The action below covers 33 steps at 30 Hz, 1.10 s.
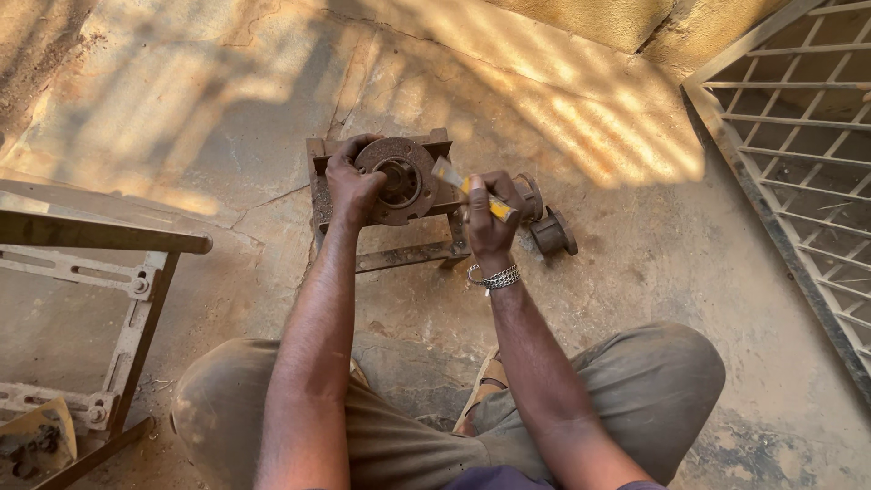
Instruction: The person sits on the ground and uses a yellow-handled scraper to remove rust and debris from a rusty cast-iron housing mounted on a small metal frame, working around the central opening and bolt holes, then continues scraping other surfaces of the assembly.
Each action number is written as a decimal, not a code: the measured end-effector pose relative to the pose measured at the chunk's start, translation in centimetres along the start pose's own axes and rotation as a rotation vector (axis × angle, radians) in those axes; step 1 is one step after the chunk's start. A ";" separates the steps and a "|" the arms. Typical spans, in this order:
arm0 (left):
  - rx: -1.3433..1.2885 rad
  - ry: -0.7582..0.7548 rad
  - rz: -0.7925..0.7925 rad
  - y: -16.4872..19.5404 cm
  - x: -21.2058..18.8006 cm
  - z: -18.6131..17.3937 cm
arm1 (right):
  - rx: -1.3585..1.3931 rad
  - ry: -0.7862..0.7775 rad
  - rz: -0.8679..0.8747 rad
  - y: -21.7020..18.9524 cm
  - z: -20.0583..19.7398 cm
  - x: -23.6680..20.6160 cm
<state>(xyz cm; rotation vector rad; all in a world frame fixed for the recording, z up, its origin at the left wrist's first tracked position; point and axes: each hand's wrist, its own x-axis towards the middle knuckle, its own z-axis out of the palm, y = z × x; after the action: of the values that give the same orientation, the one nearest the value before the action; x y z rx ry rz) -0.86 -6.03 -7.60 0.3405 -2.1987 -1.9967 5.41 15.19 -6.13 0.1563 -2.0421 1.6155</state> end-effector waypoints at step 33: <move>-0.008 -0.022 -0.004 0.0 -0.1 0.0 | 0.141 -0.111 -0.071 -0.2 1.1 0.6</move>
<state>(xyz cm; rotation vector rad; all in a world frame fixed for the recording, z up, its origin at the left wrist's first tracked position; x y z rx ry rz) -0.72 -6.04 -7.60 0.3234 -2.2040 -2.0207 4.62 14.25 -5.89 0.3728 -1.9799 1.7408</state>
